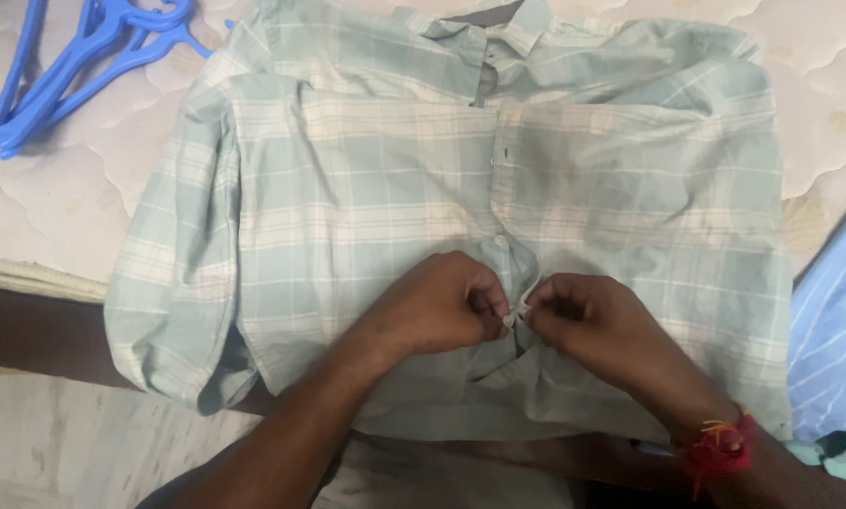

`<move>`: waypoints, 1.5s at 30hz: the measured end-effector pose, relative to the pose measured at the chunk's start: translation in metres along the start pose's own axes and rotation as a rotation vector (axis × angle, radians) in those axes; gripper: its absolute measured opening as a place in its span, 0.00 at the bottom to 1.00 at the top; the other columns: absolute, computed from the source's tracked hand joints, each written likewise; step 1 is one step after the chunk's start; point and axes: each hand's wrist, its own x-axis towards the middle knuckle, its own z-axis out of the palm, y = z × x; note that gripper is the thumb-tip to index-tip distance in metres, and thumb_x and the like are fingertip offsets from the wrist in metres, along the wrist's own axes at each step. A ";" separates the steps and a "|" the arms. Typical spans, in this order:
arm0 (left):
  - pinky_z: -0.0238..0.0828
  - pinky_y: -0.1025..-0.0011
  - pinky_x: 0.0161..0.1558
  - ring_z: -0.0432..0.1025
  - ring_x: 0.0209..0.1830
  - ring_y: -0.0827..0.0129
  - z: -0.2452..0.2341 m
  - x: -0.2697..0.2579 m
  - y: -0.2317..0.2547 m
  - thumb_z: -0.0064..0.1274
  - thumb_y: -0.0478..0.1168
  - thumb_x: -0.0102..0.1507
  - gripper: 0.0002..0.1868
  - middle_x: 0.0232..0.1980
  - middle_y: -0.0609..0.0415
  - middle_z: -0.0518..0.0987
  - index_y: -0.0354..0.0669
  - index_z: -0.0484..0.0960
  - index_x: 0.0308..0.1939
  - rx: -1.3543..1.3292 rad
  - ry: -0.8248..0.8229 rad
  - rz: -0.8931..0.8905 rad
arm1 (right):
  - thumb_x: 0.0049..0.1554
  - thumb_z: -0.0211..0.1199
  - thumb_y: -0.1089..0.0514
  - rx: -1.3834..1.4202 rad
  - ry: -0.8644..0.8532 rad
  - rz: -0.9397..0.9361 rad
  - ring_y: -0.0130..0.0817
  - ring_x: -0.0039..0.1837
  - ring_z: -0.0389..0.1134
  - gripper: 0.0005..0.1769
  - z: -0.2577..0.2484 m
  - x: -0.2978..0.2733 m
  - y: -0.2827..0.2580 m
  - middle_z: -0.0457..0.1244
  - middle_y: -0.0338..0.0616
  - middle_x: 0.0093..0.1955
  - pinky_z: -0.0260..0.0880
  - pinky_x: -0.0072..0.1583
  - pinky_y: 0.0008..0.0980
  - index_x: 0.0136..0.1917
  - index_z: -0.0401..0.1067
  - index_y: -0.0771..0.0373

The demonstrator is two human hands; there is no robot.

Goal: The person lays a light blue plaid shirt on a mattress and buttons it from the bottom up. They then pick up a blue hanger and place it inside the shirt collar, continuing to button the remaining buttons.

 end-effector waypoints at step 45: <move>0.74 0.68 0.35 0.79 0.29 0.65 -0.057 -0.038 -0.014 0.65 0.49 0.57 0.16 0.30 0.50 0.85 0.40 0.85 0.35 0.071 0.710 -0.112 | 0.54 0.70 0.51 -0.021 0.633 -0.330 0.27 0.41 0.68 0.15 -0.056 -0.009 0.014 0.70 0.43 0.38 0.70 0.45 0.28 0.49 0.79 0.65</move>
